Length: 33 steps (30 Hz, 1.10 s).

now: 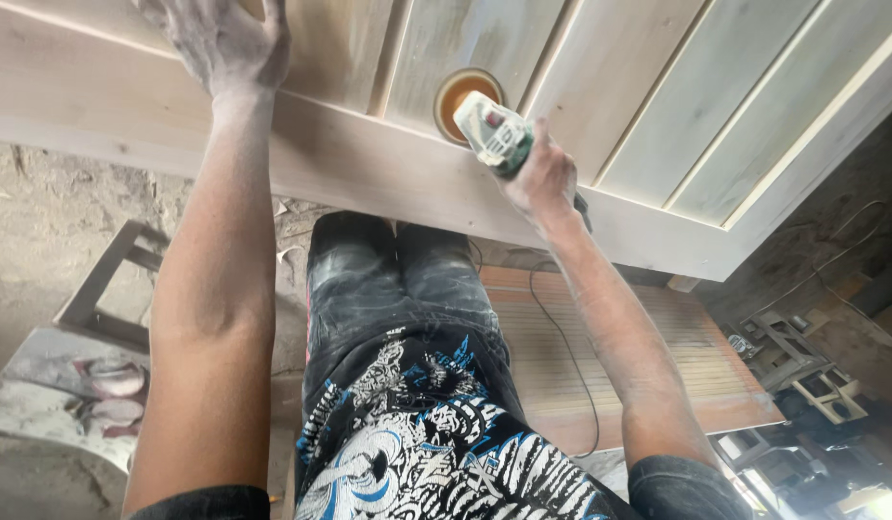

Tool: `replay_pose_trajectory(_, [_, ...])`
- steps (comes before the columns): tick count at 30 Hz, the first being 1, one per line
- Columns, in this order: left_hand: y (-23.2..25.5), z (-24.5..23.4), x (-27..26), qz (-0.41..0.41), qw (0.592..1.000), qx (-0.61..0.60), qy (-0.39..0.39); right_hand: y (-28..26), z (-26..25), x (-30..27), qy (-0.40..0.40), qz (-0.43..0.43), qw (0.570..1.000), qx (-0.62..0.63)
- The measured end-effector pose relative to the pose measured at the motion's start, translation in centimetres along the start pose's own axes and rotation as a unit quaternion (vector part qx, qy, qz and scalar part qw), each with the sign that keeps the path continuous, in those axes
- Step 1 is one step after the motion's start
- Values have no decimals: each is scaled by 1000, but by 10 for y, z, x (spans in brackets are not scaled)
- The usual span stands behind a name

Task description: The person uses an electric orbital sander to smooth the surface of a wooden door. They move the sander across the panels and frame, occasionally adjusting the power cord, and finish by sanding the door's edge.

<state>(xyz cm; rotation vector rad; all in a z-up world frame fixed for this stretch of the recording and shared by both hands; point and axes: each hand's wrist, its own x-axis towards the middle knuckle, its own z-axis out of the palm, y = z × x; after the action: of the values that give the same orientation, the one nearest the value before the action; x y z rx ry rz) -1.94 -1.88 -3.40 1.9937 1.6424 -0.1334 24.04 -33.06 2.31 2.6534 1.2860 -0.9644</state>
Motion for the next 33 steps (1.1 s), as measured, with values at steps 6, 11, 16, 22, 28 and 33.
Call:
replay_pose_trajectory(6, [7,-6,6,24,999,-22,36,24,-11,16,53,-11,997,48])
replay_pose_trajectory(11, [12,-6,5,-52,993,54,-90,12,-9,54,131,-22,991,30])
replay_pose_trajectory(16, [6,-7,2,-33,999,32,-22,-5,6,30,30,20,998,44])
replay_pose_trajectory(22, [6,-4,5,-84,986,105,-102,11,-6,-8,19,26,999,23])
replay_pose_trajectory(28, [10,-6,0,-61,987,114,-100,7,-1,-1,22,-3,1000,6])
replay_pose_trajectory(33, [17,-13,4,-50,997,39,-52,4,-15,42,32,-5,998,-51])
